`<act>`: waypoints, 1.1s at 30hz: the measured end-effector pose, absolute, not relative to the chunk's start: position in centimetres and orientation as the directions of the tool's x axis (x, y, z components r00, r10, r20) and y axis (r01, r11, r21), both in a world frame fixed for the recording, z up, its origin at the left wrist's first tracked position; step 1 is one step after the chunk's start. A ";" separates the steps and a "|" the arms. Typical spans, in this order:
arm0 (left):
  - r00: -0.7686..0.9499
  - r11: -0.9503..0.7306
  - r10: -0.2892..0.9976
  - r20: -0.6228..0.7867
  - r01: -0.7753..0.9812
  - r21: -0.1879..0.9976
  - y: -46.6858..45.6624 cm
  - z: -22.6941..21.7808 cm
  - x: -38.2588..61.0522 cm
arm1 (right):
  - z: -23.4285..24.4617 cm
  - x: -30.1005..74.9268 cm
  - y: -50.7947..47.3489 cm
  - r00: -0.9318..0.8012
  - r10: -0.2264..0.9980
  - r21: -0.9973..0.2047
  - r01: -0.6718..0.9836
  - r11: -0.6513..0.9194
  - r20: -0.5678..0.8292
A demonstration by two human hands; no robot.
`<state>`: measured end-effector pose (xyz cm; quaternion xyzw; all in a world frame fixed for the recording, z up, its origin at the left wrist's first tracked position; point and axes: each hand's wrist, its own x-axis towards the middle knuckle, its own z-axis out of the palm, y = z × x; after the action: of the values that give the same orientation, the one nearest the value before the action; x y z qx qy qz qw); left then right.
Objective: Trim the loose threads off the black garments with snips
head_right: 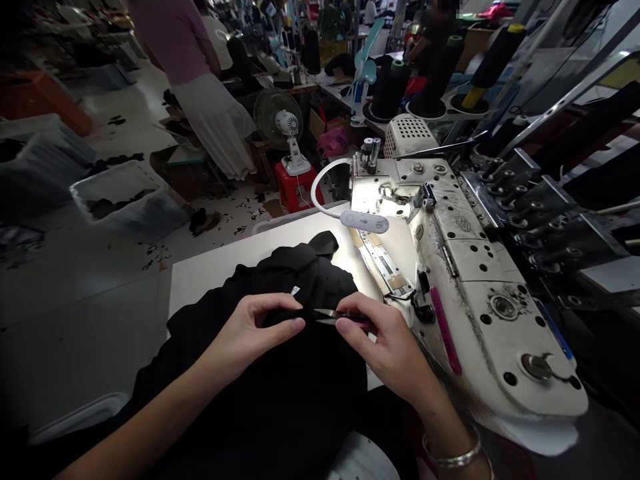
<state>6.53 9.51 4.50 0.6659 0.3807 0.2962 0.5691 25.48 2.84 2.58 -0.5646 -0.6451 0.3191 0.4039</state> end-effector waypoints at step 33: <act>0.570 -0.050 0.819 -0.061 0.176 0.983 9.2 4.4 6.5 | 2.4 24.4 3.3 -0.008 0.975 -0.894 0.399 0.206 0.221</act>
<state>6.52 9.23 4.40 0.6694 0.3718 0.2770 0.5804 24.43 3.31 2.41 -0.5423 -0.6334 0.3209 0.4491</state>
